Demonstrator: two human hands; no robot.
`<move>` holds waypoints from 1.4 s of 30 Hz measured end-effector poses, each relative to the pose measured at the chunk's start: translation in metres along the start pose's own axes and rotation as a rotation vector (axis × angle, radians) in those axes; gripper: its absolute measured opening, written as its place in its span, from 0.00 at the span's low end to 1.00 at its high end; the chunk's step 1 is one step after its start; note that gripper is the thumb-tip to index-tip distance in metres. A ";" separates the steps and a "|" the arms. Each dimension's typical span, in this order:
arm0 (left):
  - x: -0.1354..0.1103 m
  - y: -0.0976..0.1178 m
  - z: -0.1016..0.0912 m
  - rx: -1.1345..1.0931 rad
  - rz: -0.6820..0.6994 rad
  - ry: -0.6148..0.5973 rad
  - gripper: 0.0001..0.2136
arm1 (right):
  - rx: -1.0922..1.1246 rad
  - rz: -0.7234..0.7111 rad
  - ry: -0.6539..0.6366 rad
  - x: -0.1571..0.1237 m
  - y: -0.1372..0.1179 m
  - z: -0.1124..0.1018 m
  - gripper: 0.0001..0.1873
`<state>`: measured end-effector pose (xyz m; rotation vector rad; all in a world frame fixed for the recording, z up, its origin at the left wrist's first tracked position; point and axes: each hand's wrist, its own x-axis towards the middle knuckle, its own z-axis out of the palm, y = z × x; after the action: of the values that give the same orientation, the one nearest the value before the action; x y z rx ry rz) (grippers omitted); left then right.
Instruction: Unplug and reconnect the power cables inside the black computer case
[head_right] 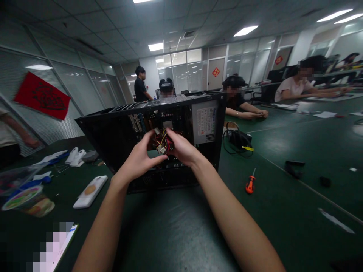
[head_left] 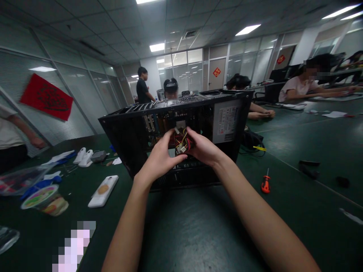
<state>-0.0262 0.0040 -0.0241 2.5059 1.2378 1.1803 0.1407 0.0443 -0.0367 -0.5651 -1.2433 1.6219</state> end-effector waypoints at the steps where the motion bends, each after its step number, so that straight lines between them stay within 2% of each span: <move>1: 0.001 -0.001 0.003 0.019 -0.003 0.021 0.39 | -0.020 0.003 -0.006 -0.001 0.001 0.000 0.22; 4: 0.003 -0.002 0.011 0.013 -0.038 0.040 0.34 | -0.122 0.008 -0.033 -0.003 0.004 -0.001 0.23; 7: 0.003 -0.004 0.011 -0.048 -0.114 0.055 0.32 | -0.321 -0.007 -0.085 -0.004 0.004 -0.008 0.27; 11: 0.005 -0.014 0.005 -0.188 -0.207 0.162 0.32 | -0.582 -0.071 -0.167 -0.009 -0.004 -0.020 0.30; 14: 0.006 -0.019 0.003 -0.395 -0.247 0.192 0.29 | -0.761 -0.215 -0.115 -0.018 -0.017 -0.022 0.22; 17: 0.008 -0.018 0.004 -0.617 -0.343 0.188 0.26 | -0.900 -0.373 -0.054 -0.027 -0.030 -0.019 0.12; 20: 0.008 -0.012 0.007 -0.736 -0.428 0.161 0.26 | -0.911 -0.442 -0.006 -0.033 -0.039 -0.018 0.12; 24: 0.010 -0.008 0.010 -0.734 -0.458 0.159 0.26 | -0.987 -0.453 0.013 -0.034 -0.039 -0.022 0.11; 28: 0.011 -0.012 0.011 -0.782 -0.513 0.171 0.27 | -1.146 -0.349 -0.003 -0.030 -0.034 -0.021 0.07; 31: 0.011 -0.018 0.009 -0.818 -0.535 0.183 0.25 | -1.228 -0.274 -0.017 -0.027 -0.029 -0.017 0.12; 36: 0.010 -0.022 0.007 -0.857 -0.538 0.219 0.23 | -1.272 -0.250 -0.036 -0.020 -0.015 -0.014 0.14; 39: 0.011 -0.022 0.009 -0.884 -0.516 0.226 0.24 | -1.206 -0.275 -0.018 -0.010 -0.002 -0.012 0.13; 42: 0.011 -0.021 0.010 -0.815 -0.409 0.224 0.27 | -1.035 -0.293 0.044 0.003 0.013 -0.012 0.13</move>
<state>-0.0284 0.0278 -0.0327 1.4951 0.9572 1.4769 0.1438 0.0519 -0.0519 -0.9650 -1.9909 0.6245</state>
